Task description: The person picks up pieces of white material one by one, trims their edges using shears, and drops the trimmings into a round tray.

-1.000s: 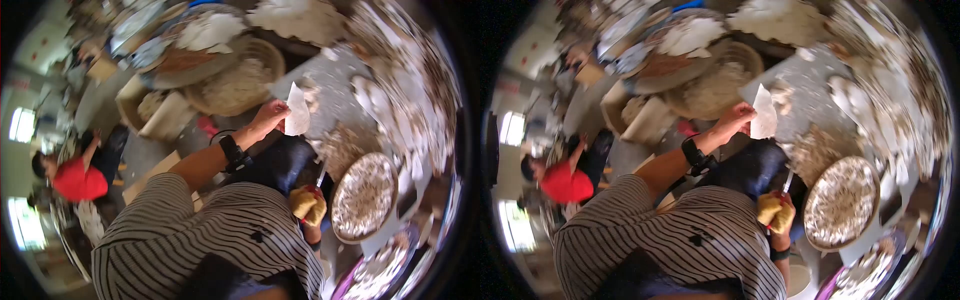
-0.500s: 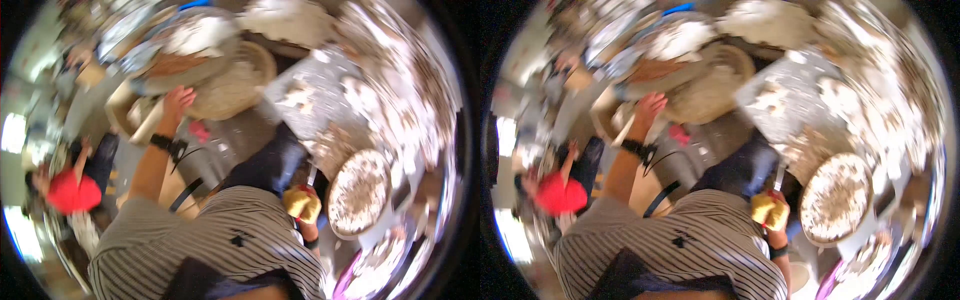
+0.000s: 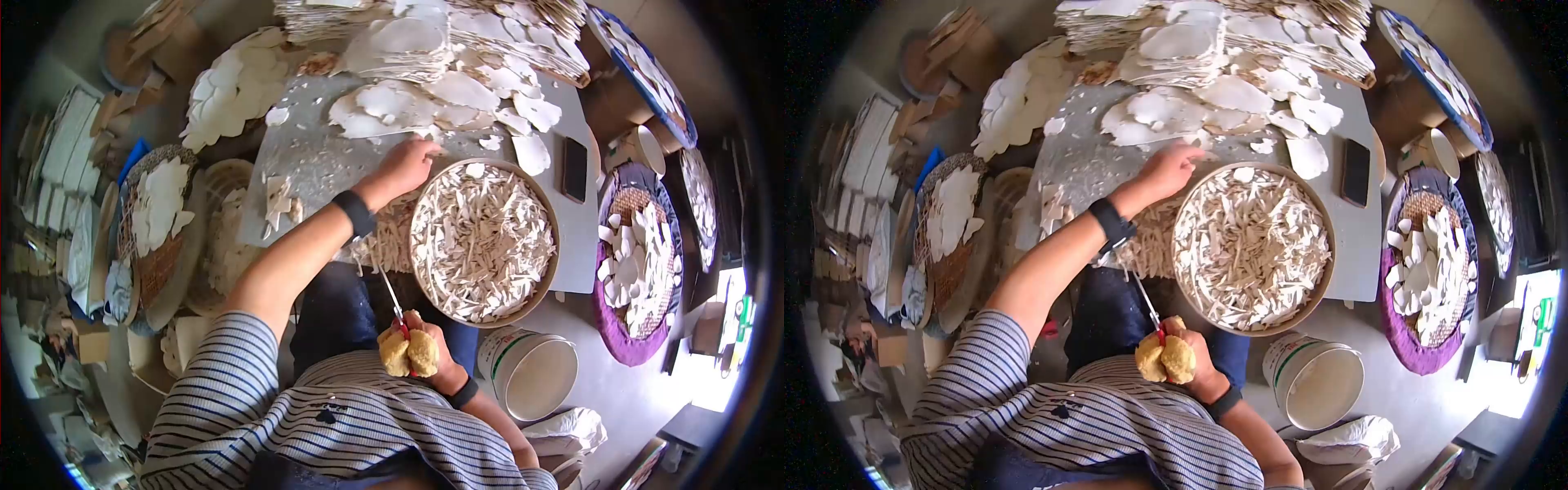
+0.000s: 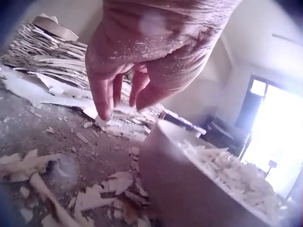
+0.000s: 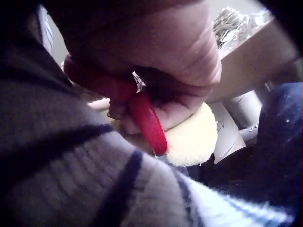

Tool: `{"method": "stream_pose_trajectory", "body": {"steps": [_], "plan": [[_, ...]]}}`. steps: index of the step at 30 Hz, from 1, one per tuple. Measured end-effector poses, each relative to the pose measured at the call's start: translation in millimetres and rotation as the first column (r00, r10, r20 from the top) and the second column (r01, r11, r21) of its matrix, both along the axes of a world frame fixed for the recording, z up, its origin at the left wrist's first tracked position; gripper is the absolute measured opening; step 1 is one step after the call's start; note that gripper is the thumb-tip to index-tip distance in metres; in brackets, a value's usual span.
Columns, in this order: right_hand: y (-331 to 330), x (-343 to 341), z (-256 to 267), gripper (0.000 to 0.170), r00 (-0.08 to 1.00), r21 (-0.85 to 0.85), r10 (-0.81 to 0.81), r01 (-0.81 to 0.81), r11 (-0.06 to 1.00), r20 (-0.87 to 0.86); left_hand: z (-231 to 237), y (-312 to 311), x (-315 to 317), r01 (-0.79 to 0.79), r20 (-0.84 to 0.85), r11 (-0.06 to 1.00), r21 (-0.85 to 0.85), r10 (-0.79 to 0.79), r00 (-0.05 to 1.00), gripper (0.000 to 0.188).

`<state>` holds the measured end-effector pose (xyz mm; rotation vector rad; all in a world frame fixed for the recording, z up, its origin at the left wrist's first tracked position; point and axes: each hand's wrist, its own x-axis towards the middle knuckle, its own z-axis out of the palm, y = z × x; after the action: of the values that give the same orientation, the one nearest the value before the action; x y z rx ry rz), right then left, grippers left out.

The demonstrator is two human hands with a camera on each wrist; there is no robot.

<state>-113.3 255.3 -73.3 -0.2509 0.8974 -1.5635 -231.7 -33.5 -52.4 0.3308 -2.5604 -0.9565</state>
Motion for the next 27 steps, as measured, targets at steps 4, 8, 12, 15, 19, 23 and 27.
{"method": "stream_pose_trajectory", "body": {"steps": [4,8,12,15,19,23,27], "plan": [[3.1,-11.2,9.3,0.009,0.942,0.053,0.056,-0.041,0.998,-0.332,-13.8,2.1,-28.1,-0.008,0.036,0.939,-0.345,0.022,0.999,0.03],[5.2,-7.0,-7.4,0.006,0.99,-0.05,-0.12,0.124,0.991,0.073,-16.2,-3.3,-9.8,0.116,0.144,0.939,-0.323,-0.072,0.987,0.028],[9.0,-9.9,-17.7,0.006,0.987,-0.055,-0.087,0.08,0.995,-0.138,20.1,-6.5,37.2,0.153,0.383,0.966,-0.208,-0.063,0.922,0.015],[9.8,-8.4,-32.6,0.009,0.972,-0.064,-0.042,0.028,0.998,-0.231,34.0,-19.7,39.9,0.148,0.463,0.973,-0.176,-0.051,0.885,0.015],[8.3,-11.1,-27.9,0.013,0.912,-0.006,-0.006,0.004,1.0,-0.409,26.7,-32.1,30.5,0.13,0.331,0.954,-0.27,-0.035,0.943,0.019],[13.3,-8.7,-35.1,0.019,0.942,0.087,0.007,0.024,0.996,-0.335,22.0,-36.5,36.8,0.182,0.404,0.941,-0.286,-0.054,0.913,0.034],[8.6,-11.6,-15.3,0.014,0.84,0.015,-0.023,0.037,0.999,-0.543,6.4,-32.4,56.2,0.235,0.395,0.903,-0.359,-0.081,0.915,0.04]]}}
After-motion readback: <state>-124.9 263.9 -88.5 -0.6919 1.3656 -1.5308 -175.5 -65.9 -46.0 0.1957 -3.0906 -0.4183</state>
